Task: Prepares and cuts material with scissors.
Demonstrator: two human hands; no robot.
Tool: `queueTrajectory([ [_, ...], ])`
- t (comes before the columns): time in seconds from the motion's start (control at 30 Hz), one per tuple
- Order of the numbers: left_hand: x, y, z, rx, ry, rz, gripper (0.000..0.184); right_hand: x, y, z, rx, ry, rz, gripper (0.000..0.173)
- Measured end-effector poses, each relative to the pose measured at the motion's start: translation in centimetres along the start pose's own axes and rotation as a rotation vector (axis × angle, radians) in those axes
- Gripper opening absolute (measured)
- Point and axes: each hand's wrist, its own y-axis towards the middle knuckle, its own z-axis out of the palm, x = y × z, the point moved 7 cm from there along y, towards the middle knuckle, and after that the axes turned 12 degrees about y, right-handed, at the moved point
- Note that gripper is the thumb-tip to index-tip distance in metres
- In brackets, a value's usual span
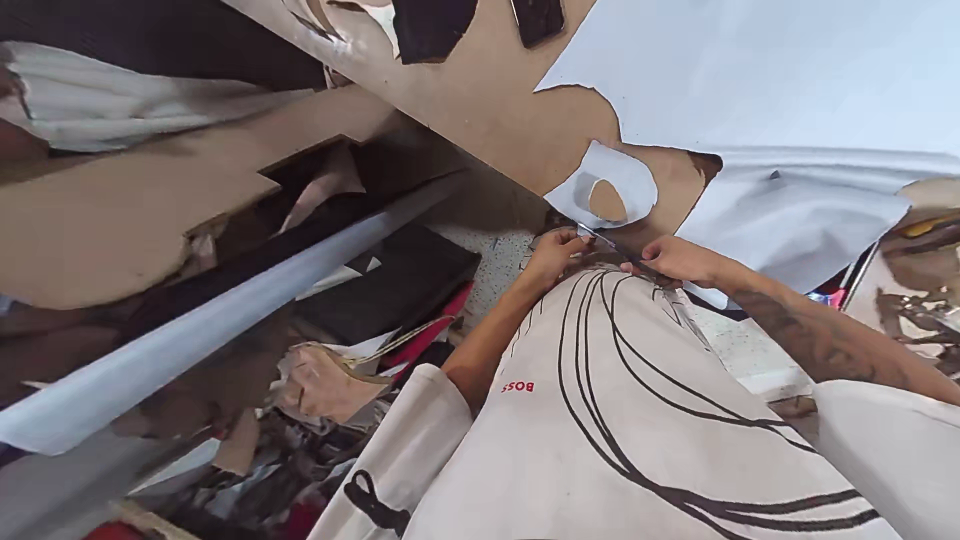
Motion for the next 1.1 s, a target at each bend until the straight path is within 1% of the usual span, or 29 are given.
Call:
queueTrajectory([
  [0.1,0.3,0.1,-0.5,-0.005,0.02,0.034,0.028,-0.6,0.1,1.0,0.02,0.032,-0.081,0.055],
  [0.2,0.0,-0.5,-0.4,0.012,-0.027,0.064,0.028,-0.5,-0.1,1.7,0.034,0.061,-0.15,0.055],
  [0.3,-0.1,-1.1,0.1,0.068,-0.04,0.072,0.028,-0.5,0.2,2.2,0.038,0.136,-0.177,0.053],
  [0.4,0.2,-1.1,0.5,0.101,-0.066,0.062,0.026,-0.6,0.4,2.7,0.042,0.204,-0.162,0.05],
  [0.57,1.0,-0.9,0.5,0.044,-0.081,0.0,0.024,-1.5,0.7,3.2,0.041,0.261,-0.191,0.046],
  [0.7,1.3,-1.0,1.1,0.065,-0.033,0.028,0.022,-1.3,1.5,3.8,0.03,0.32,-0.239,0.051],
  [0.83,0.9,-1.2,0.7,0.023,-0.003,0.053,0.021,-1.3,2.1,4.6,-0.004,0.335,-0.293,0.045],
  [0.9,1.0,-1.4,0.6,0.008,0.009,0.042,0.02,-1.4,2.3,4.9,-0.016,0.356,-0.294,0.048],
  [0.97,1.3,-1.5,0.8,0.013,0.039,0.033,0.021,-1.3,2.6,5.4,-0.001,0.443,-0.297,0.051],
  [1.1,1.9,-1.7,1.1,0.029,0.098,0.026,0.022,-1.1,3.6,6.7,0.012,0.523,-0.354,0.043],
])
